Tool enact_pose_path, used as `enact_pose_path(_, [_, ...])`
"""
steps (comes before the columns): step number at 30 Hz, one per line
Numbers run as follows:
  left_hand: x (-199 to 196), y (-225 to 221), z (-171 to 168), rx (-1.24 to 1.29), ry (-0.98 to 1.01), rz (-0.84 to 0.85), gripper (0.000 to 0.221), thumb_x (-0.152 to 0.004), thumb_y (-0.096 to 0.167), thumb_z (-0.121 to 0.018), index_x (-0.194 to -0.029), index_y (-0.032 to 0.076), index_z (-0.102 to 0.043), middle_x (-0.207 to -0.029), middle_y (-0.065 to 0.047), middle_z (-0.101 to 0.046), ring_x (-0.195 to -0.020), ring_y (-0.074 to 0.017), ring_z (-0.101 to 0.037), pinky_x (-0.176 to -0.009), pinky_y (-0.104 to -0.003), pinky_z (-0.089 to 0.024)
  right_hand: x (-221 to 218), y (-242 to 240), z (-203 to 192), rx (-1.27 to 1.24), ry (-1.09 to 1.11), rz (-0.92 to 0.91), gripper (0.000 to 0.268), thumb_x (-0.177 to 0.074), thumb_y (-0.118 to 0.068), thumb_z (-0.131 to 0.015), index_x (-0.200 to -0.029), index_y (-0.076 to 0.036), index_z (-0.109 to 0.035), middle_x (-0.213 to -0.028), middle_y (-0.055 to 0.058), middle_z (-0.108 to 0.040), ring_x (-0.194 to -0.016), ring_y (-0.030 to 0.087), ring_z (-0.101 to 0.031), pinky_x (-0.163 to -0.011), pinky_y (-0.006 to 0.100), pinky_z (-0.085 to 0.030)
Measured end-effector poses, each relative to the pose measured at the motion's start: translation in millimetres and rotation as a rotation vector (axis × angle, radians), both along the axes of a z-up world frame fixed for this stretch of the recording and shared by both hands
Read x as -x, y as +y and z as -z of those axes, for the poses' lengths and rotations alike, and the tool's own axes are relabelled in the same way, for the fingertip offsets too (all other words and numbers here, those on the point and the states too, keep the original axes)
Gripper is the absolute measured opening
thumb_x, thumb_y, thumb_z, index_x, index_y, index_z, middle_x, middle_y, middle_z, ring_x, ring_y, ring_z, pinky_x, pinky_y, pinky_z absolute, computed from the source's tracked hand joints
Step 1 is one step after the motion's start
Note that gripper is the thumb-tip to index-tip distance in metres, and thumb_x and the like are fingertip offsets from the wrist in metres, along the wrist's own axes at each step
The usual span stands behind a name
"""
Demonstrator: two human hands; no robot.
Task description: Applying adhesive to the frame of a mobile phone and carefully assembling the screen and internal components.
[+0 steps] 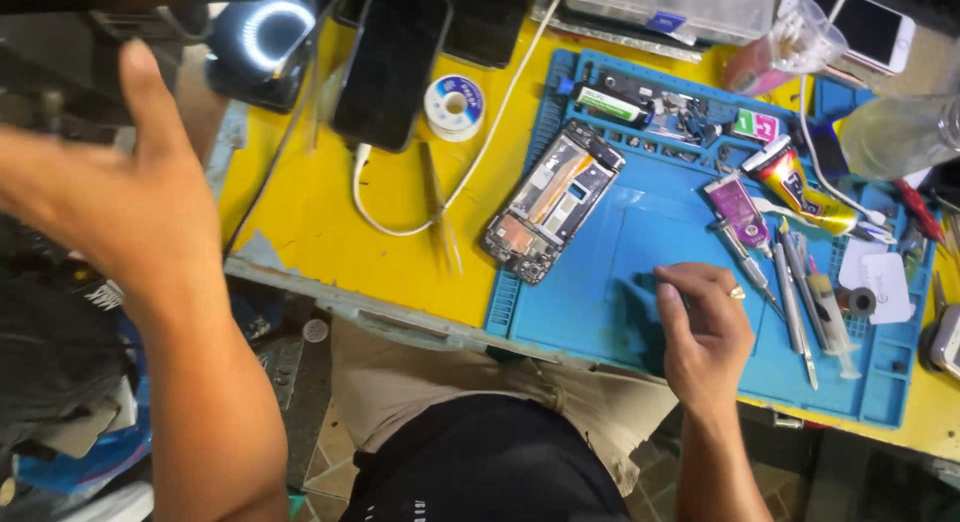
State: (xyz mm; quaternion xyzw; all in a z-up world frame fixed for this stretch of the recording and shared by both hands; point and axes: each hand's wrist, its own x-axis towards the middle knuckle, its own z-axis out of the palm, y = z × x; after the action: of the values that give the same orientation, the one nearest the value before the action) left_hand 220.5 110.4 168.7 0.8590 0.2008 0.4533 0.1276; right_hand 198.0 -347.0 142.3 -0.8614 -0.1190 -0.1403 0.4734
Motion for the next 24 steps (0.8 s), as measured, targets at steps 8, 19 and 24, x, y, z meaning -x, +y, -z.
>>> enact_pose_path(8, [5.2,-113.9,9.1,-0.322,0.451,0.9,0.057,-0.084,-0.006,-0.08,-0.134,0.018,-0.07,-0.135,-0.006,-0.059,-0.11,-0.027,-0.06,-0.094,-0.043,-0.035,-0.3,-2.4,5.2,-0.05,0.03,0.011,0.011,-0.105,-0.001,-0.062,-0.112,0.004,-0.069,-0.109,0.02,-0.065,-0.11,0.03,-0.063,-0.097,0.038,-0.056])
enact_pose_path(19, [-13.8,-109.1,-1.2,-0.496,0.463,1.069,0.031,-0.09,-0.002,-0.072,-0.114,0.016,-0.069,-0.121,0.0,-0.07,-0.111,-0.0234,-0.064,-0.091,-0.042,-0.033,-3.4,0.8,-6.1,-0.057,0.049,0.055,0.012,-0.102,-0.004,-0.061,-0.107,0.001,-0.07,-0.105,0.017,-0.069,-0.104,0.028,-0.066,-0.094,0.037,-0.054])
enact_pose_path(24, [-17.3,-136.3,-18.0,-0.384,0.241,1.015,0.031,-0.093,-0.009,-0.068,-0.111,0.015,-0.071,-0.107,0.002,-0.077,-0.1,-0.0189,-0.071,-0.089,-0.037,-0.029,-2.6,3.7,-6.2,-0.08,0.018,0.025,0.013,-0.102,-0.003,-0.06,-0.108,0.001,-0.07,-0.105,0.017,-0.069,-0.104,0.028,-0.066,-0.09,0.037,-0.057])
